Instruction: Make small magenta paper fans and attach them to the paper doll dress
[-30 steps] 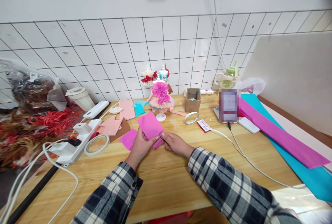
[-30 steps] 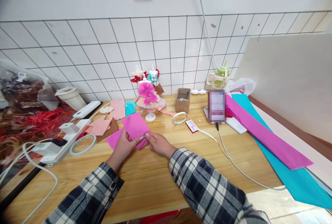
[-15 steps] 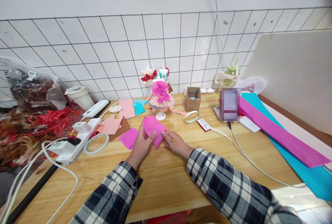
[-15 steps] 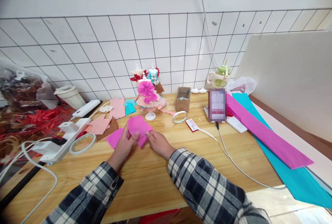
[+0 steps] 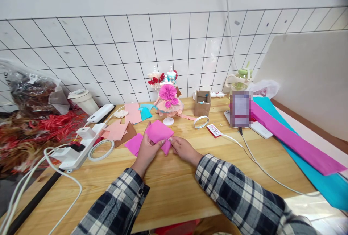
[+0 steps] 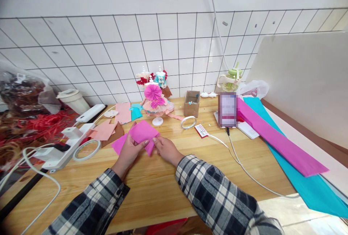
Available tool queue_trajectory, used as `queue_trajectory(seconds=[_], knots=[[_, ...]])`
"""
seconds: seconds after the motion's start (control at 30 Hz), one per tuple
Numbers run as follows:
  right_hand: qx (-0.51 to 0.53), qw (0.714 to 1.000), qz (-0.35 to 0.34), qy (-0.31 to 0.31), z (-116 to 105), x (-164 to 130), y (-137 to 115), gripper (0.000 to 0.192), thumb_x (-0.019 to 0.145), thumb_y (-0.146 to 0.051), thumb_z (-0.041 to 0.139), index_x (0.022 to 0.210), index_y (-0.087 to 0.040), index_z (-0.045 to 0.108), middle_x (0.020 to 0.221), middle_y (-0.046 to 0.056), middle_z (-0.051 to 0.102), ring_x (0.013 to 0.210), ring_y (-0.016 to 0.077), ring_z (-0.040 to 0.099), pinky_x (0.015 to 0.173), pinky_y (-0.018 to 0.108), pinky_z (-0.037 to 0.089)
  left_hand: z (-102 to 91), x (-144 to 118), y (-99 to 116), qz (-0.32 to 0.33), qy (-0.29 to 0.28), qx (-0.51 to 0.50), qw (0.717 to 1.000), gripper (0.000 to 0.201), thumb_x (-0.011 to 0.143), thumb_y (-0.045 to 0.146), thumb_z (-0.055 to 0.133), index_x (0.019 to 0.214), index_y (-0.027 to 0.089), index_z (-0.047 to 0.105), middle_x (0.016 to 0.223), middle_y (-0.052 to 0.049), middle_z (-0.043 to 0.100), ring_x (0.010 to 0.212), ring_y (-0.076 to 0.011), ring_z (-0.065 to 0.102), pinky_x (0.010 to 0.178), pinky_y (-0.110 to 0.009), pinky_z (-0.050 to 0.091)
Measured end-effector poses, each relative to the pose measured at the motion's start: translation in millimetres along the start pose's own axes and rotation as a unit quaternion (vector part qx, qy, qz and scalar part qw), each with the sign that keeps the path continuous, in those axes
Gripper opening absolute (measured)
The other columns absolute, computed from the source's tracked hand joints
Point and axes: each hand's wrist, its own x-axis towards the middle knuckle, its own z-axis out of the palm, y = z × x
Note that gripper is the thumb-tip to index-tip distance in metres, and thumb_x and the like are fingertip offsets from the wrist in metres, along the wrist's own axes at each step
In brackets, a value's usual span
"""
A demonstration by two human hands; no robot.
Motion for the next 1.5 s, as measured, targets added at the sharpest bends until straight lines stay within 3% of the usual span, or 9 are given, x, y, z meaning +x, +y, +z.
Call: queue_trajectory(seconds=[0.23, 0.47, 0.57, 0.7, 0.87, 1.03, 1.2, 1.37, 1.5], knots=[[-0.003, 1.0, 0.005, 0.0, -0.9, -1.1, -3.4, 0.044, 0.093, -0.053, 0.029, 0.066, -0.02, 0.042, 0.052, -0.004, 0.044, 0.048, 0.0107, 0.041, 0.051, 0.023, 0.032, -0.4, -1.2, 1.1, -0.004, -0.004, 0.006, 1.0, 0.09, 0.065, 0.024, 0.076, 0.14, 0.022, 0.027, 0.127, -0.012, 0.055, 0.11, -0.0223, 0.057, 0.087, -0.034, 0.051], [0.013, 1.0, 0.018, -0.011, -2.0, -3.5, -6.6, 0.043, 0.094, -0.053, 0.028, 0.069, -0.021, 0.042, 0.051, -0.005, 0.044, 0.045, 0.0102, 0.039, 0.049, 0.023, 0.032, -2.9, -0.3, 3.8, -0.011, 0.033, 0.026, 0.999, 0.058, 0.059, 0.027, 0.08, 0.108, 0.015, 0.051, 0.098, -0.007, 0.066, 0.096, -0.0232, 0.062, 0.078, -0.035, 0.053], [0.011, 1.0, 0.017, -0.013, -3.1, -4.0, -8.7, 0.042, 0.093, -0.053, 0.028, 0.07, -0.021, 0.042, 0.051, -0.005, 0.045, 0.045, 0.0101, 0.039, 0.048, 0.023, 0.032, -4.1, 0.1, 2.2, -0.021, 0.031, 0.014, 0.999, 0.054, 0.061, 0.028, 0.079, 0.104, 0.015, 0.05, 0.096, -0.007, 0.067, 0.094, -0.0222, 0.062, 0.078, -0.034, 0.052], [0.009, 1.0, 0.013, -0.016, -3.5, -5.0, -10.4, 0.041, 0.094, -0.052, 0.028, 0.07, -0.021, 0.042, 0.051, -0.005, 0.044, 0.045, 0.0097, 0.039, 0.048, 0.022, 0.031, -2.8, -2.0, 1.8, -0.027, 0.016, 0.012, 0.999, 0.066, 0.062, 0.028, 0.078, 0.118, 0.016, 0.046, 0.099, -0.007, 0.067, 0.1, -0.023, 0.061, 0.083, -0.035, 0.051], [0.013, 1.0, 0.015, -0.011, -3.1, -6.0, -11.7, 0.041, 0.094, -0.05, 0.029, 0.068, -0.021, 0.041, 0.051, -0.004, 0.044, 0.044, 0.0099, 0.038, 0.047, 0.023, 0.031, 1.5, -3.8, 2.5, -0.023, -0.032, 0.018, 0.999, 0.094, 0.066, 0.029, 0.076, 0.142, 0.022, 0.022, 0.128, -0.012, 0.055, 0.114, -0.0229, 0.055, 0.091, -0.036, 0.049], [0.013, 1.0, 0.009, -0.001, -2.5, -4.6, -8.2, 0.042, 0.094, -0.05, 0.028, 0.066, -0.021, 0.04, 0.051, -0.003, 0.044, 0.045, 0.0105, 0.039, 0.048, 0.023, 0.032, 5.2, -6.5, 4.2, -0.018, -0.057, 0.043, 0.997, 0.103, 0.069, 0.032, 0.074, 0.147, 0.024, 0.008, 0.135, -0.014, 0.049, 0.112, -0.0229, 0.056, 0.088, -0.034, 0.05], [0.002, 1.0, -0.006, 0.006, -1.6, -1.8, -1.3, 0.042, 0.095, -0.049, 0.028, 0.067, -0.021, 0.042, 0.053, -0.003, 0.044, 0.047, 0.0108, 0.039, 0.049, 0.023, 0.032, 5.4, -7.8, 3.4, -0.012, -0.065, 0.065, 0.996, 0.099, 0.07, 0.033, 0.074, 0.146, 0.022, 0.011, 0.134, -0.013, 0.05, 0.111, -0.0229, 0.056, 0.09, -0.035, 0.049], [-0.001, 1.0, -0.01, 0.002, -1.7, -1.5, -0.5, 0.041, 0.095, -0.047, 0.03, 0.067, -0.021, 0.042, 0.054, -0.002, 0.046, 0.049, 0.0117, 0.041, 0.05, 0.024, 0.033, 1.4, -4.2, -0.4, -0.003, -0.052, 0.058, 0.997, 0.075, 0.077, 0.04, 0.066, 0.14, 0.019, 0.03, 0.124, -0.013, 0.057, 0.113, -0.0242, 0.054, 0.092, -0.037, 0.046], [-0.011, 1.0, -0.016, 0.0, -2.4, -1.7, -1.8, 0.041, 0.095, -0.047, 0.031, 0.066, -0.021, 0.042, 0.056, -0.002, 0.046, 0.051, 0.0117, 0.041, 0.051, 0.024, 0.034, -0.4, -2.4, 2.6, -0.014, -0.033, 0.042, 0.998, 0.084, 0.073, 0.035, 0.07, 0.142, 0.019, 0.026, 0.116, -0.011, 0.06, 0.102, -0.0216, 0.059, 0.084, -0.033, 0.05]])
